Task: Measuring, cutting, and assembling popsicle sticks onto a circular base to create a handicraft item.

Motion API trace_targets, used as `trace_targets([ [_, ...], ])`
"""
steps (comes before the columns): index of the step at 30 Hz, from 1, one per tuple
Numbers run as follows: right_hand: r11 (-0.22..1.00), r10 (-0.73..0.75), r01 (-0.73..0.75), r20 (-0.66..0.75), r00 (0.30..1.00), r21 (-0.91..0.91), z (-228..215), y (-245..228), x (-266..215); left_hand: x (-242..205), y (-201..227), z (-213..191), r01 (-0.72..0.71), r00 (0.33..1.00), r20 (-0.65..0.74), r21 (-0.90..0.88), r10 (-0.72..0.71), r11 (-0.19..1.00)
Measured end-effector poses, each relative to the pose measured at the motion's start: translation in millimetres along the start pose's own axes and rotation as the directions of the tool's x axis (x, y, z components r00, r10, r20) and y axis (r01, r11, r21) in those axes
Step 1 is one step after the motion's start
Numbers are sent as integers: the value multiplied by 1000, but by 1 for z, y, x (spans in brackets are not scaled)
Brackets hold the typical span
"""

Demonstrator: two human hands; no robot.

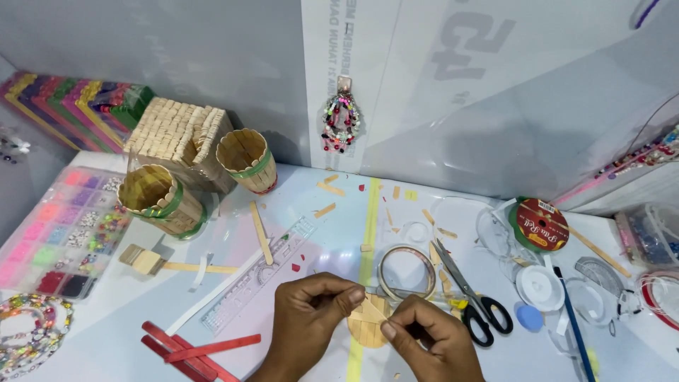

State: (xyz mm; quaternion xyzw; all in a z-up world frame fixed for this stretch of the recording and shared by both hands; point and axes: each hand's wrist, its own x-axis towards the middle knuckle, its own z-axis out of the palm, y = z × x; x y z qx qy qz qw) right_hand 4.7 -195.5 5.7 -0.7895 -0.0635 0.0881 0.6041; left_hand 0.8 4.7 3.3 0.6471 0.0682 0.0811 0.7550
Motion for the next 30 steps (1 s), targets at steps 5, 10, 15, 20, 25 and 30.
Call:
trace_targets([
  [5,990,136,-130,-108,985,58,2,7,-4,11,9,-11,6,982,-187,26,-1,1000],
  [10,983,119,-92,-174,977,158,11,11,-4,-2,-1,2,-15,998,52,-165,24,986],
  [15,984,174,-171,-86,981,47,5,13,1,-7,1,12,113,987,136,-252,-80,961],
  [20,871,-16,54,80,997,-487,-41,13,21,-7,-2,8,196,981,17,-112,-195,974],
  [25,758,11,-55,-72,997,-649,-78,25,25,-10,7,11,118,993,4,-22,-118,993],
  [30,884,-78,18,-109,991,-467,-64,6,14,-13,9,14,194,981,15,50,-195,980],
])
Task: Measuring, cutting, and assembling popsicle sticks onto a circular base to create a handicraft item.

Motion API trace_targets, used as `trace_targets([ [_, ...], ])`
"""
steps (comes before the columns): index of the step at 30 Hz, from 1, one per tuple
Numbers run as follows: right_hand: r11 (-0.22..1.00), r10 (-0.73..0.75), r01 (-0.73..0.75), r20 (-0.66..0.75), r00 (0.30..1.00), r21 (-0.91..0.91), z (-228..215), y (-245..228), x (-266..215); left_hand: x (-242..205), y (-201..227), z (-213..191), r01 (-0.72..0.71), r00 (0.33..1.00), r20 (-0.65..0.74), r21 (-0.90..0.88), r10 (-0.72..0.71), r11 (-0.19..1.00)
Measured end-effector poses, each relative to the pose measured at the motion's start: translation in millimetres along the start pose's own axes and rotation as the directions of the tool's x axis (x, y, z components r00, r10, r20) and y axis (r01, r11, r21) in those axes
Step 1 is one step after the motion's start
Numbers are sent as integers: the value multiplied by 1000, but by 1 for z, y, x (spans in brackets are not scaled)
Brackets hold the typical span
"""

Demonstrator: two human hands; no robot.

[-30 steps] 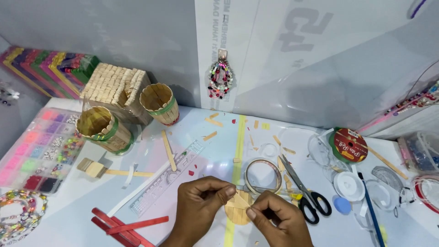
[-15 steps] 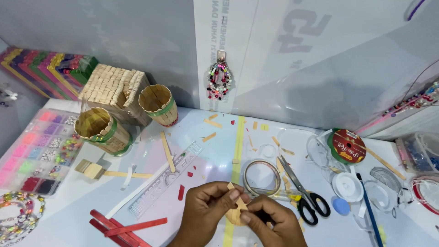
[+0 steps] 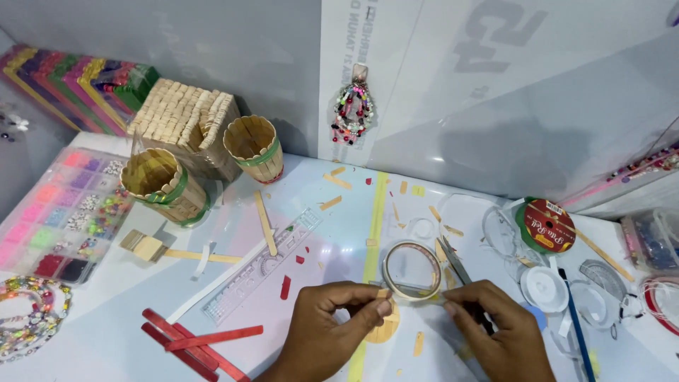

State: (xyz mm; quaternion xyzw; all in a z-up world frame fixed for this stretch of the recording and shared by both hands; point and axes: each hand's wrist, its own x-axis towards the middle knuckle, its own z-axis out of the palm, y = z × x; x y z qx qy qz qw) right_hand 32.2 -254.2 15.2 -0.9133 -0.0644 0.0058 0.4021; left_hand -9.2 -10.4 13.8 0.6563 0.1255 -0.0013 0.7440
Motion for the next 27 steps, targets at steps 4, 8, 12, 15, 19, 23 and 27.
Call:
trace_targets([
  [4,959,-125,102,71,990,265,6,-30,1,0,-5,-2,-174,979,110,23,171,984],
  [8,894,-271,188,159,949,406,13,-55,4,0,-1,-4,-235,961,165,54,223,971],
  [12,907,-144,34,233,962,421,14,-56,7,0,3,-6,-252,955,180,80,235,964],
  [15,917,-63,-41,244,968,397,15,-54,8,-1,4,-6,-319,932,198,58,303,946],
  [19,904,-47,-89,306,951,417,13,-53,9,-1,7,-7,-282,935,242,58,260,958],
  [23,866,-2,-201,405,914,458,13,-48,12,0,5,-8,-161,958,247,53,143,986],
  [27,823,6,-264,458,889,502,12,-47,14,1,3,-8,-112,966,238,45,98,993],
])
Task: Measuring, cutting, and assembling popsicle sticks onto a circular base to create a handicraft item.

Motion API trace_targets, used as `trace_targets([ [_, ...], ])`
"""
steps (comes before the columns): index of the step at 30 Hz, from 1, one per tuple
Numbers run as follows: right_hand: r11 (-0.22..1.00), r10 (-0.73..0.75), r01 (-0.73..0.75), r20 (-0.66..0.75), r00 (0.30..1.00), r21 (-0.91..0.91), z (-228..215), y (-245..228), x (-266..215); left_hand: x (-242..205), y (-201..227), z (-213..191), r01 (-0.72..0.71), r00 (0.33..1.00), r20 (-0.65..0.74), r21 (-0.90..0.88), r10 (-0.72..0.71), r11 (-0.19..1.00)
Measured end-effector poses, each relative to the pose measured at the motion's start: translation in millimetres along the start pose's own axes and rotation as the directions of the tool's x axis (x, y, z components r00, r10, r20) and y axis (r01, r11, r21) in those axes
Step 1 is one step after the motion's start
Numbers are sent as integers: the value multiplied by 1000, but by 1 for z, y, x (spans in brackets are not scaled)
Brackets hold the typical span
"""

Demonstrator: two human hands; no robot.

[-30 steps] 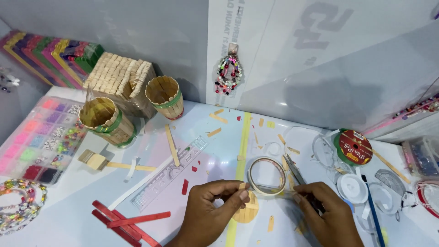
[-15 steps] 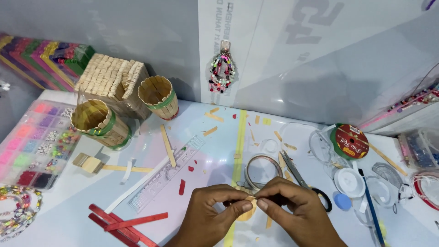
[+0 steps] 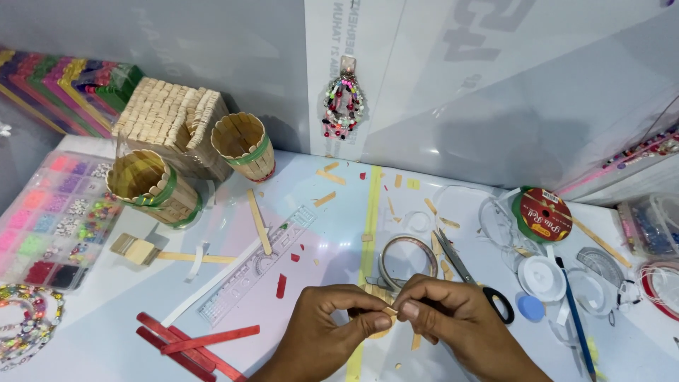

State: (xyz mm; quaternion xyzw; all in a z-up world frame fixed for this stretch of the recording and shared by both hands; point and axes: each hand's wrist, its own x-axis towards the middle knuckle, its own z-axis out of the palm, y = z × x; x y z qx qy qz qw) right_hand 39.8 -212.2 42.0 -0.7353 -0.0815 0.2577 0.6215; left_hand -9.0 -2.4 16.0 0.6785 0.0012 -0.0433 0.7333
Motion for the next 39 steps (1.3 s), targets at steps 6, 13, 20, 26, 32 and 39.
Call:
trace_targets([
  [6,994,-96,95,-6,995,-46,7,-2,0,1,-5,-3,-13,1000,-2,-25,13,1000],
  [13,871,-462,440,-61,885,-218,20,-5,-2,0,1,-1,-94,995,-28,-27,93,995],
  [20,824,-522,414,-233,820,-387,36,-2,-4,-3,0,6,-323,929,-137,146,342,935],
  [26,864,-475,337,-387,790,-374,54,5,-3,-2,-7,8,-557,735,-133,441,665,704],
  [32,957,-289,251,-471,834,-144,56,23,1,0,-11,4,-590,649,-86,571,756,571],
  [39,874,-455,353,-306,836,-334,45,14,2,2,-9,0,-608,671,-30,550,741,573],
])
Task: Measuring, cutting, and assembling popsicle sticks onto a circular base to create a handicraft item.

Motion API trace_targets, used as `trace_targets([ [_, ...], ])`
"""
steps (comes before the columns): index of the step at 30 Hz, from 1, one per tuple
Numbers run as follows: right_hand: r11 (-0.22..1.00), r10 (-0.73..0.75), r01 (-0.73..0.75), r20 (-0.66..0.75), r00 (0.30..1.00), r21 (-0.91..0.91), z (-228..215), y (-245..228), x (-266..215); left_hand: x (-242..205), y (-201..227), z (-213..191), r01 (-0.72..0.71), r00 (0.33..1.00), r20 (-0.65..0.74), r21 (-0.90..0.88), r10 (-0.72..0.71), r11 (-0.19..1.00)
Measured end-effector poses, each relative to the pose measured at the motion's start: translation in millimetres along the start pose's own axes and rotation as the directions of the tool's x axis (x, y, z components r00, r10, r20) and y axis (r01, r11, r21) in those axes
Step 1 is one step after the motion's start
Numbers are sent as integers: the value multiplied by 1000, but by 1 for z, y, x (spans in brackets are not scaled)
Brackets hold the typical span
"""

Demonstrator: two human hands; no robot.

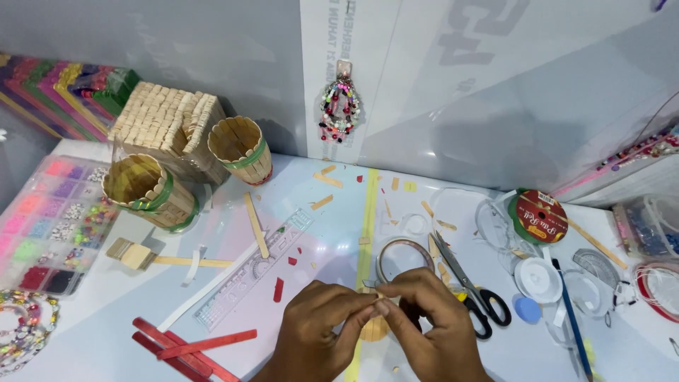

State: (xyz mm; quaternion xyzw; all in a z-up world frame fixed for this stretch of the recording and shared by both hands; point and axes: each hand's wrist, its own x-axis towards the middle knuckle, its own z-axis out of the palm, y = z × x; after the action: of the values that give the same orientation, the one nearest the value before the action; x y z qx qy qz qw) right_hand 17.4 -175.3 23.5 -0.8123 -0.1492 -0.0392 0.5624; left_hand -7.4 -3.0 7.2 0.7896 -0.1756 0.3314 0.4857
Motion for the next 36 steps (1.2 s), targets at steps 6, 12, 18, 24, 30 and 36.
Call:
trace_targets([
  [6,947,-255,266,81,963,-183,-9,-2,5,1,1,1,-31,995,100,63,25,998],
  [12,970,-165,164,8,986,-179,-16,-4,16,10,-3,-8,36,993,111,56,-42,998],
  [18,928,-358,307,-277,891,-212,-14,-5,28,11,-11,-15,443,897,30,-75,-442,894],
  [24,717,-574,535,56,817,-448,-2,30,8,9,-10,-6,824,530,483,-488,-697,288],
  [30,695,-678,688,131,724,-207,-6,3,19,12,-14,-5,875,359,445,-467,-820,130],
  [36,706,-299,504,436,849,-497,-46,56,28,16,-26,-17,739,339,105,-645,-935,196],
])
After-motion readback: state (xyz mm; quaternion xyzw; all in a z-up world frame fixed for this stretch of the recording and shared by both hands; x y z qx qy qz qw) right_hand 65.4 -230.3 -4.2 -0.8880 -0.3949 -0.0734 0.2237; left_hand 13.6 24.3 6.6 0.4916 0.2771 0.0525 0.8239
